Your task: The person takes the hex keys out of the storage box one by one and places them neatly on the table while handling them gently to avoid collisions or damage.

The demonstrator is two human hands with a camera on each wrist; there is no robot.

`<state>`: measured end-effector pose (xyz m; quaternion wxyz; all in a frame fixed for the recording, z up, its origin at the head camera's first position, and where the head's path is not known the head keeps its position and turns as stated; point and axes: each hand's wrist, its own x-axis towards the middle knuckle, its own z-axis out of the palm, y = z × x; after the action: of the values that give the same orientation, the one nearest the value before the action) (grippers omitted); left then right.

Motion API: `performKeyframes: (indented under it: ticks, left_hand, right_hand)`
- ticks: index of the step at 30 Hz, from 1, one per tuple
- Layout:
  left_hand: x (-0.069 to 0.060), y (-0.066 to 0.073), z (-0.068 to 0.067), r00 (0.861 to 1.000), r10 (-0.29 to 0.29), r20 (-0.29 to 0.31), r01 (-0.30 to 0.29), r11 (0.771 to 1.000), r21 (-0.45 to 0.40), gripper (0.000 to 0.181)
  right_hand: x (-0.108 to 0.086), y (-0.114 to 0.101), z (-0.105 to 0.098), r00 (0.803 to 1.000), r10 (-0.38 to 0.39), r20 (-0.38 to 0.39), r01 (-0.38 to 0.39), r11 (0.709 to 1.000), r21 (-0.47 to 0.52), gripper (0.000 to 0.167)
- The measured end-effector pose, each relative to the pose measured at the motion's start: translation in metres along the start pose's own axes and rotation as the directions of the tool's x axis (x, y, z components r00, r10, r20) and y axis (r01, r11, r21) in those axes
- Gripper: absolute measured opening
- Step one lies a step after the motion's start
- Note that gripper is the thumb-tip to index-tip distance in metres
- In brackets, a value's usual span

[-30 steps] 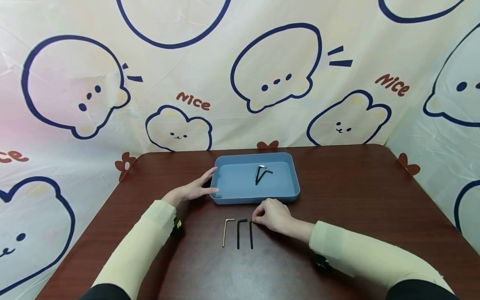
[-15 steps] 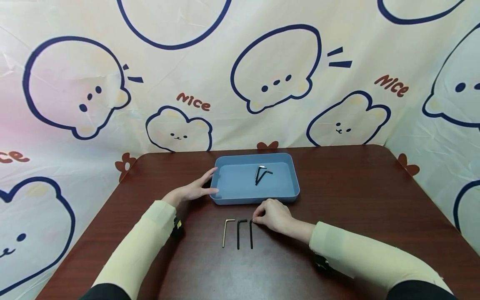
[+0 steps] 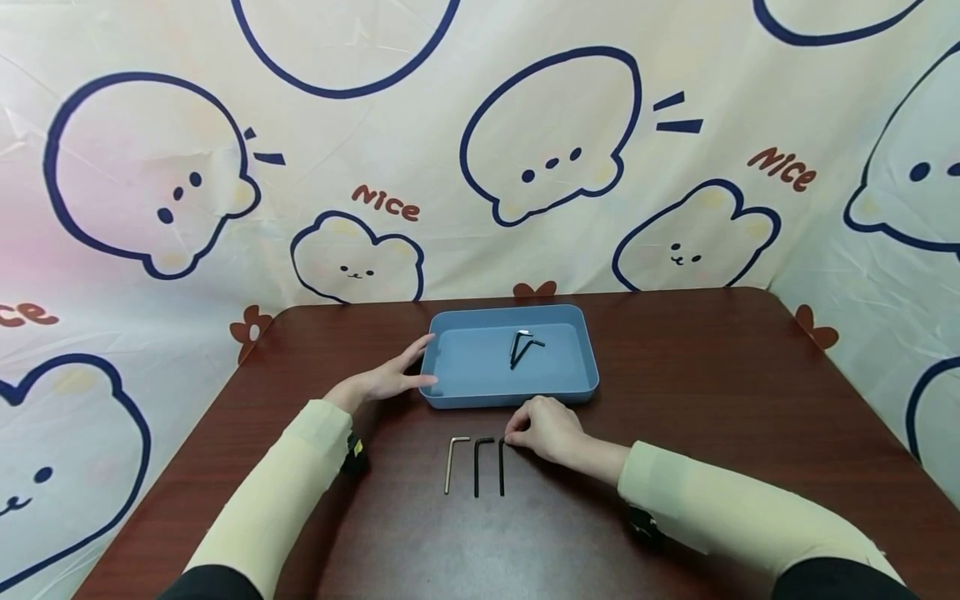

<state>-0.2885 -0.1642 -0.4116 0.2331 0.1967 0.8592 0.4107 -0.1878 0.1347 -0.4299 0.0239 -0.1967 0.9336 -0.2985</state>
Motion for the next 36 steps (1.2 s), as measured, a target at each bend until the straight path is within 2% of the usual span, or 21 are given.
performKeyframes:
  ticks: [6, 15, 21, 28, 36]
  left_hand:
    - [0.000, -0.001, 0.000, 1.000, -0.001, 0.002, 0.001, 1.000, -0.002, 0.085]
    - [0.000, -0.001, -0.001, 1.000, -0.002, 0.001, 0.002, 1.000, -0.001, 0.086]
    - [0.000, -0.001, 0.000, 1.000, 0.000, 0.000, 0.000, 1.000, -0.002, 0.086]
    - [-0.002, 0.001, -0.001, 1.000, 0.002, 0.003, -0.002, 1.000, -0.008, 0.085]
    - [-0.002, 0.000, 0.000, 1.000, 0.008, 0.001, -0.008, 1.000, -0.007, 0.085]
  right_hand:
    - [-0.001, 0.000, -0.003, 0.999, -0.045, -0.021, 0.045, 0.999, 0.017, 0.009]
    - [0.003, -0.005, -0.018, 0.987, -0.158, -0.032, 0.161, 0.977, 0.139, 0.003]
    - [0.010, -0.013, -0.034, 0.987, -0.157, -0.034, 0.161, 0.968, 0.195, 0.005]
    - [0.019, -0.019, -0.051, 0.986, -0.157, -0.059, 0.166, 0.969, 0.185, 0.006]
    - [0.039, -0.015, -0.065, 0.982, -0.177, -0.073, 0.186, 0.969, 0.164, 0.007]
